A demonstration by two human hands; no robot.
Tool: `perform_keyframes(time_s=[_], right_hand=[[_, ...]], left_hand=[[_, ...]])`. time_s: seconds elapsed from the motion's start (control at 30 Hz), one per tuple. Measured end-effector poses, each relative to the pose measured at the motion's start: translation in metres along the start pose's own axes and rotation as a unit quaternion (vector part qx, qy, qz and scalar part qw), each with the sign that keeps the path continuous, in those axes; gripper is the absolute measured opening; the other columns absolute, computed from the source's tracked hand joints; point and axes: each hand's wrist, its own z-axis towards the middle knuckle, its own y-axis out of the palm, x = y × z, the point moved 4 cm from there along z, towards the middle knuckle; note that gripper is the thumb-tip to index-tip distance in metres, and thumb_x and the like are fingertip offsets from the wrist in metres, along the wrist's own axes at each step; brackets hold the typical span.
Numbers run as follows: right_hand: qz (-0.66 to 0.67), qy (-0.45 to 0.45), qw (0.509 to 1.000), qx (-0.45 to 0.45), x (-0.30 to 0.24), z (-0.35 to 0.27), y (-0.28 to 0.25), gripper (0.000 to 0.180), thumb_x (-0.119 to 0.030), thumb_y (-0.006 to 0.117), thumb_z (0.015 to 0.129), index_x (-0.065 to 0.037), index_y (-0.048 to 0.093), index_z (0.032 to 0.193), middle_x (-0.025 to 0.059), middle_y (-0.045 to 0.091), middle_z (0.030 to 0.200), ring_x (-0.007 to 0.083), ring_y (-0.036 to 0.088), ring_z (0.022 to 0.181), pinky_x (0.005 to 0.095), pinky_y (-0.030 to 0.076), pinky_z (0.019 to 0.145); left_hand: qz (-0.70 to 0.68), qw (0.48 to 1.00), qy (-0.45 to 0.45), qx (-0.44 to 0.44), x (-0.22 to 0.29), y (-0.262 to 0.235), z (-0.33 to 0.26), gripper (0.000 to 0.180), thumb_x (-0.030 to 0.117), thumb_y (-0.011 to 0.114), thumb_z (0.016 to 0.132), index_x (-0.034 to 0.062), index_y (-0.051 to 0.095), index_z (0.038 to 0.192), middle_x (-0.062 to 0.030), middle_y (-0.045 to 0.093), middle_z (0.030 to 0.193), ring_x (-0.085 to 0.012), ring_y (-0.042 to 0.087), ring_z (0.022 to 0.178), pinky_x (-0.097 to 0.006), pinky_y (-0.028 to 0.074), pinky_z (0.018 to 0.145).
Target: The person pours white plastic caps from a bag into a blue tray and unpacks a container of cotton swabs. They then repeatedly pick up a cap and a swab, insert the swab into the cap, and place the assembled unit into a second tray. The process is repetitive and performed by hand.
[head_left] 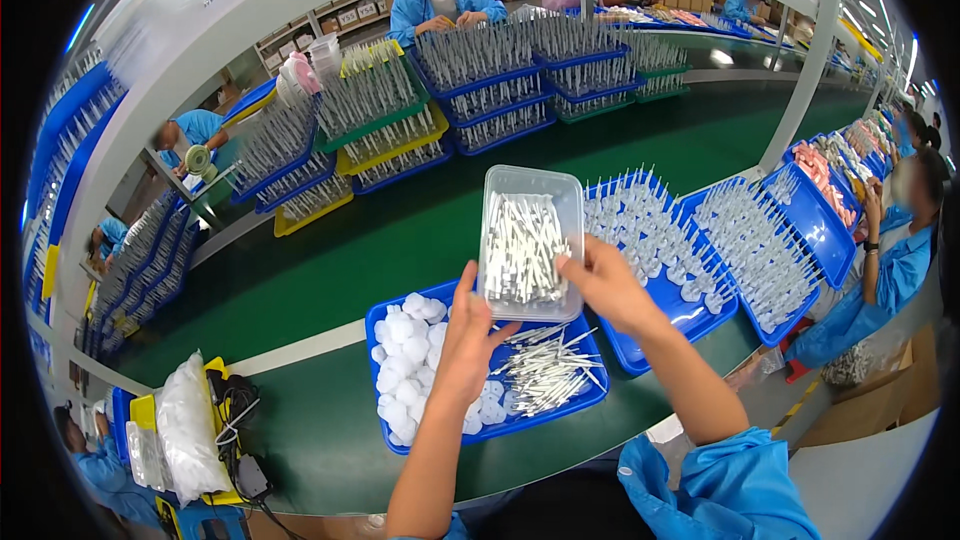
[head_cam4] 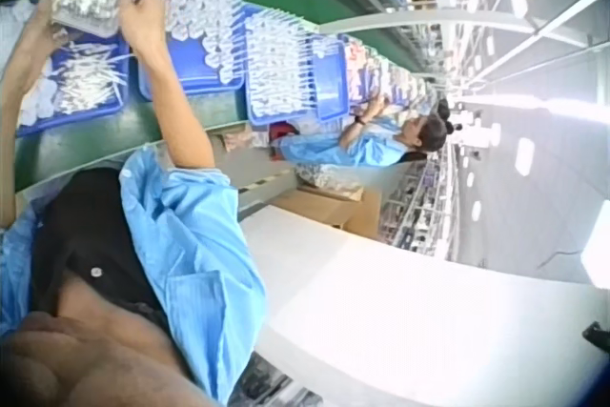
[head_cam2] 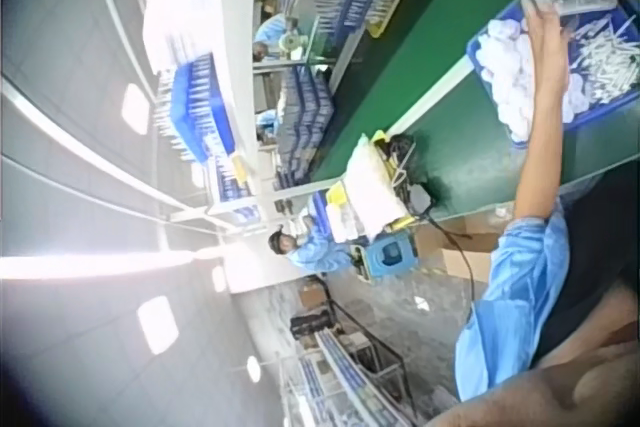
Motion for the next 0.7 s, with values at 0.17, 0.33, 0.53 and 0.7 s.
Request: perform_keyframes(time_s=[0.17, 0.33, 0.53, 0.7], right_hand=[[-0.09, 0.105, 0.989, -0.044, -0.039, -0.024, 0.006, 0.038, -0.03, 0.06, 0.1, 0.007, 0.068, 0.096, 0.0127, 0.071, 0.082, 0.0155, 0.069, 0.073, 0.0301, 0.057, 0.063], [-0.368, -0.203, 0.905, 0.072, -0.078, 0.009, -0.029, 0.044, -0.039, 0.067, 0.092, 0.004, 0.069, 0.103, 0.0178, 0.072, 0.088, 0.0358, 0.067, 0.075, 0.0432, 0.055, 0.078], [-0.367, -0.211, 0.871, -0.249, -0.031, 0.081, -0.007, 0.052, -0.043, 0.067, 0.091, -0.003, 0.067, 0.125, 0.0217, 0.072, 0.105, 0.0378, 0.068, 0.091, 0.0448, 0.053, 0.085], [-0.415, -0.155, 0.867, -0.228, -0.032, 0.067, 0.003, 0.033, -0.031, 0.063, 0.095, -0.006, 0.072, 0.115, 0.0218, 0.071, 0.103, 0.04, 0.068, 0.094, 0.0449, 0.054, 0.082]], left_hand=[[-0.038, 0.997, -0.027, 0.067, 0.005, -0.024, 0.03, 0.073, 0.06, 0.042, 0.102, -0.0029, 0.048, 0.14, -0.0128, 0.059, 0.136, -0.0194, 0.057, 0.124, -0.035, 0.046, 0.103], [0.038, 0.994, -0.101, -0.001, 0.004, -0.051, 0.044, 0.078, 0.063, 0.041, 0.101, -0.0031, 0.046, 0.142, -0.0158, 0.053, 0.144, -0.0227, 0.049, 0.132, -0.038, 0.038, 0.111], [0.166, 0.979, -0.088, -0.075, 0.007, -0.044, 0.049, 0.079, 0.064, 0.041, 0.101, -0.0029, 0.046, 0.144, -0.0167, 0.05, 0.146, -0.0251, 0.044, 0.136, -0.039, 0.032, 0.114], [0.267, 0.963, -0.029, 0.012, 0.004, -0.054, 0.045, 0.076, 0.057, 0.038, 0.104, -0.0057, 0.041, 0.147, -0.0222, 0.045, 0.15, -0.028, 0.039, 0.142, -0.036, 0.028, 0.117]])
